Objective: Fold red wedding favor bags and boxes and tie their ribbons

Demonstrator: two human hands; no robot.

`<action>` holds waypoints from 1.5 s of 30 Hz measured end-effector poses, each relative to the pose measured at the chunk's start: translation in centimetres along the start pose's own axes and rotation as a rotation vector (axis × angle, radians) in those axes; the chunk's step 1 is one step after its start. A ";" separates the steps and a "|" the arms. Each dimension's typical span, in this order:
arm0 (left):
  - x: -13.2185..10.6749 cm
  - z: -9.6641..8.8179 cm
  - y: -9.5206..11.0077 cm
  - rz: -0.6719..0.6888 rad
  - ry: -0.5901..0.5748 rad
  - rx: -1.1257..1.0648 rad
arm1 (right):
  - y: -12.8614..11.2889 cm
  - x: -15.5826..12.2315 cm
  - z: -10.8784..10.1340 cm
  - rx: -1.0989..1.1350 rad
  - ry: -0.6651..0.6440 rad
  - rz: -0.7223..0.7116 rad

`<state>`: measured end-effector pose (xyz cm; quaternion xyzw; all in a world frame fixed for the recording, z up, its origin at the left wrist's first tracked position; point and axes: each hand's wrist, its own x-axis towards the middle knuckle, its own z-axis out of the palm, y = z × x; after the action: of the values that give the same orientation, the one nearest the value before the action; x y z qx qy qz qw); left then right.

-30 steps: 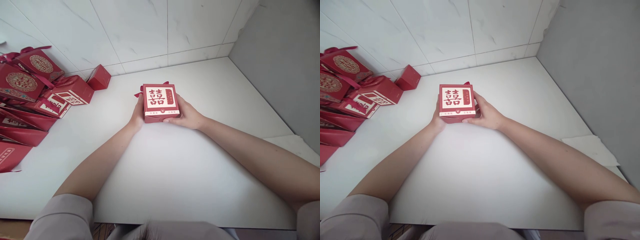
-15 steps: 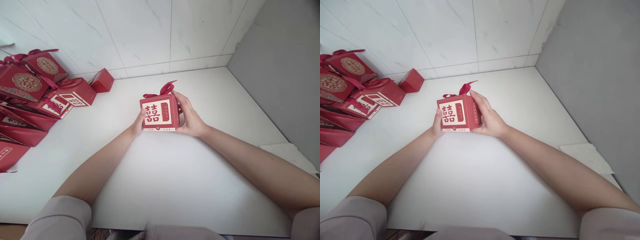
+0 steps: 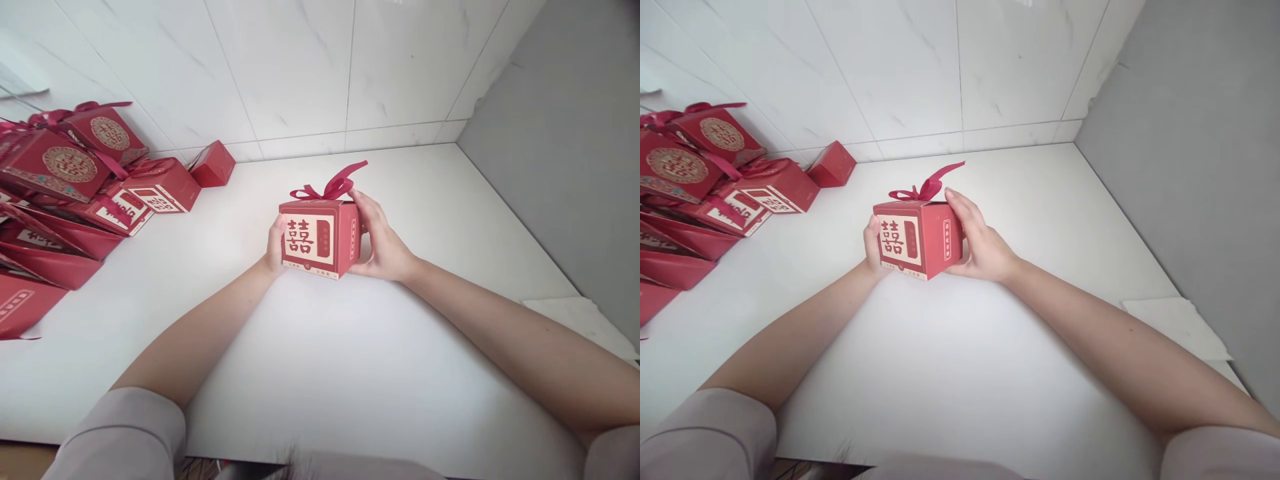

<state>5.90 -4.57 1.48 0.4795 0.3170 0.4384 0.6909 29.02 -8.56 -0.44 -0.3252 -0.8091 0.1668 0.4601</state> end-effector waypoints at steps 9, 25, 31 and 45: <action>0.7 -0.2 -0.1 0.036 0.006 0.011 | 0.7 -0.1 0.3 0.059 -0.039 0.166; 1.2 -0.8 -0.5 0.061 0.001 0.057 | 1.0 -0.3 0.3 0.071 -0.023 0.192; 1.4 -0.5 -0.3 0.075 0.023 0.089 | 0.9 -0.2 0.2 0.105 -0.026 0.246; 1.5 0.6 0.2 0.087 0.033 0.121 | 1.2 0.0 0.1 0.142 -0.063 0.289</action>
<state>7.00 -3.37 1.87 0.5262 0.3332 0.4561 0.6356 29.42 -7.70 -1.20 -0.3997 -0.7541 0.2980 0.4275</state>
